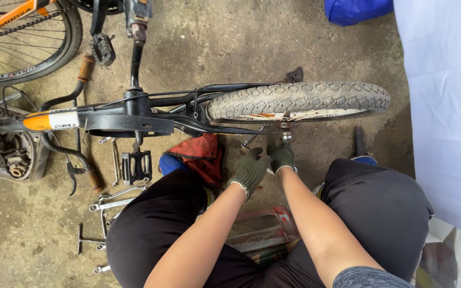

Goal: The person uses a wrench to loosen and remove the rear wheel axle nut from a bicycle. After removing the nut, the person detaches the rear wheel from the frame and places it on their lap to continue working on the hub and brake components.

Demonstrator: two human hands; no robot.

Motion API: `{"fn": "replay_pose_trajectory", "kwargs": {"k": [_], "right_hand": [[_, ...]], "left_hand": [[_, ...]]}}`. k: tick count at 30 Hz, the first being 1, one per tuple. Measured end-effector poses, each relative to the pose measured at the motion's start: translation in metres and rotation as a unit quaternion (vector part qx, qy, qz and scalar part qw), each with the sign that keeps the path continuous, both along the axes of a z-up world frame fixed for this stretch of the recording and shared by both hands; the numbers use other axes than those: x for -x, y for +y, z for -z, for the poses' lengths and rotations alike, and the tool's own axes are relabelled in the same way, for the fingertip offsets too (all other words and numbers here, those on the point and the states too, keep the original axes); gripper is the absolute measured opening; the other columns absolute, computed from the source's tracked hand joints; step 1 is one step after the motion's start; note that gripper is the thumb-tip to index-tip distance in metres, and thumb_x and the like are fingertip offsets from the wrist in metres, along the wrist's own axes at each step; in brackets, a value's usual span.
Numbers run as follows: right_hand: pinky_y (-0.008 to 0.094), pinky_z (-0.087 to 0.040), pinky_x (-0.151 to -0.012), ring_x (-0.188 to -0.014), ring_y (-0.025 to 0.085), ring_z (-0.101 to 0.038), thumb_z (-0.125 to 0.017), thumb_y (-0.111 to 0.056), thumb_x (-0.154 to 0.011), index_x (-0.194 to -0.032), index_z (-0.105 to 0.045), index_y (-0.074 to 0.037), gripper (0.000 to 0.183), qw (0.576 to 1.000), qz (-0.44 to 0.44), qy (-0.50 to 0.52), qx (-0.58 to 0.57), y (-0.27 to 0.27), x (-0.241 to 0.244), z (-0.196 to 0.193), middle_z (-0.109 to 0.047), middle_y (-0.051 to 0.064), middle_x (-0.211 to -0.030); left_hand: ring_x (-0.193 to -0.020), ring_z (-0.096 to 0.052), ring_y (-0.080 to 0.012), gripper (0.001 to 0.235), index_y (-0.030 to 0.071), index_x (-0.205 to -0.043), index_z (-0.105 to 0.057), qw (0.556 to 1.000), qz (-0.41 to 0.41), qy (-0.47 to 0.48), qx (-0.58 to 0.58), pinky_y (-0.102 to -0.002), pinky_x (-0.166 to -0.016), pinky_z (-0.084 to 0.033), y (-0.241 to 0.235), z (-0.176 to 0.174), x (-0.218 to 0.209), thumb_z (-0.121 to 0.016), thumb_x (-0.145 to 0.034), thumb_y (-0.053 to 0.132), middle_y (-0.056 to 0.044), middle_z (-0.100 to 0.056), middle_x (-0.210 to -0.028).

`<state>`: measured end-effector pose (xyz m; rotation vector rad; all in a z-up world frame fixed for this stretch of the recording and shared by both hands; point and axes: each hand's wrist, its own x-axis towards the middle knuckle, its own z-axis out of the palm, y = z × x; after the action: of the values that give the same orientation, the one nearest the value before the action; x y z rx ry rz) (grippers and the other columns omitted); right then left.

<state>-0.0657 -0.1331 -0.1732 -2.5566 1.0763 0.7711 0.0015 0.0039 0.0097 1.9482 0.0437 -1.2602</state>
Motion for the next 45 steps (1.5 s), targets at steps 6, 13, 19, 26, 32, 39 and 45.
{"fn": "replay_pose_trajectory", "kwargs": {"k": [6,13,19,26,32,39,45], "right_hand": [[0.040,-0.061,-0.093,-0.121,0.026,-0.068,-0.075,-0.047,-0.080,-0.116,-0.077,-0.016,0.048,0.982,-0.178,0.058,0.025,-0.004,0.003,0.034,-0.074,0.008,-0.122],[0.046,-0.061,-0.081,-0.105,0.032,-0.070,-0.080,-0.041,-0.079,-0.112,-0.077,-0.011,0.045,0.963,0.142,-0.085,-0.212,0.013,-0.019,0.018,-0.074,0.015,-0.112],[0.051,-0.062,-0.070,-0.091,0.037,-0.072,-0.085,-0.035,-0.078,-0.108,-0.077,-0.005,0.043,0.796,0.414,-0.201,-0.392,0.041,-0.035,-0.001,-0.073,0.021,-0.103],[0.063,-0.061,-0.057,-0.071,0.045,-0.075,-0.093,-0.032,-0.070,-0.099,-0.073,-0.003,0.045,0.575,0.600,-0.244,-0.500,0.057,-0.054,-0.027,-0.072,0.026,-0.087],[0.045,-0.046,-0.117,-0.136,0.036,-0.055,-0.067,-0.044,-0.093,-0.136,-0.065,-0.005,0.058,0.865,0.246,-0.151,-0.409,0.078,-0.067,-0.201,-0.064,0.022,-0.138],[0.029,-0.044,-0.060,-0.070,0.018,-0.057,-0.057,-0.024,-0.093,-0.099,-0.073,0.000,0.030,0.594,0.508,-0.226,-0.582,0.072,-0.062,-0.150,-0.070,0.011,-0.088],[0.033,-0.058,-0.079,-0.084,0.025,-0.068,-0.052,-0.023,-0.103,-0.116,-0.065,0.007,0.035,0.550,0.534,-0.206,-0.608,0.078,-0.067,-0.164,-0.071,0.019,-0.102]], "left_hand": [[-0.137,-0.055,-0.0341,0.069,0.012,-0.145,-0.055,0.999,-0.041,0.003,0.007,-0.048,-0.117,-0.044,0.001,0.019,-0.001,-0.062,-0.086,0.048,-0.018,-0.065,-0.137],[-0.135,-0.055,-0.0371,0.069,0.006,-0.145,-0.054,0.999,-0.039,0.001,0.021,-0.050,-0.117,-0.044,-0.002,-0.023,-0.006,-0.062,-0.088,0.044,-0.022,-0.066,-0.135],[-0.110,-0.059,-0.0207,0.052,0.014,-0.126,-0.061,0.977,-0.208,0.045,-0.024,-0.033,-0.100,-0.046,0.001,0.017,-0.004,-0.065,-0.085,0.046,-0.007,-0.068,-0.119],[-0.107,-0.067,-0.0432,0.086,-0.001,-0.130,-0.053,0.960,-0.250,-0.018,-0.128,-0.044,-0.093,-0.051,0.025,0.057,-0.013,-0.040,-0.087,0.072,-0.029,-0.066,-0.122],[-0.138,-0.046,-0.0222,0.062,0.011,-0.123,-0.044,0.924,-0.369,0.094,-0.015,-0.032,-0.115,-0.035,0.024,0.007,-0.022,-0.053,-0.094,0.065,-0.011,-0.049,-0.138],[-0.132,-0.056,-0.0182,0.056,0.023,-0.131,-0.056,0.923,-0.383,0.018,-0.044,-0.030,-0.113,-0.043,0.027,0.024,-0.034,-0.064,-0.091,0.060,-0.003,-0.060,-0.139],[-0.122,-0.064,-0.0260,0.053,0.018,-0.130,-0.068,0.927,-0.375,0.004,-0.005,-0.038,-0.103,-0.055,0.043,0.061,-0.042,-0.073,-0.083,0.043,-0.010,-0.068,-0.129]]}}
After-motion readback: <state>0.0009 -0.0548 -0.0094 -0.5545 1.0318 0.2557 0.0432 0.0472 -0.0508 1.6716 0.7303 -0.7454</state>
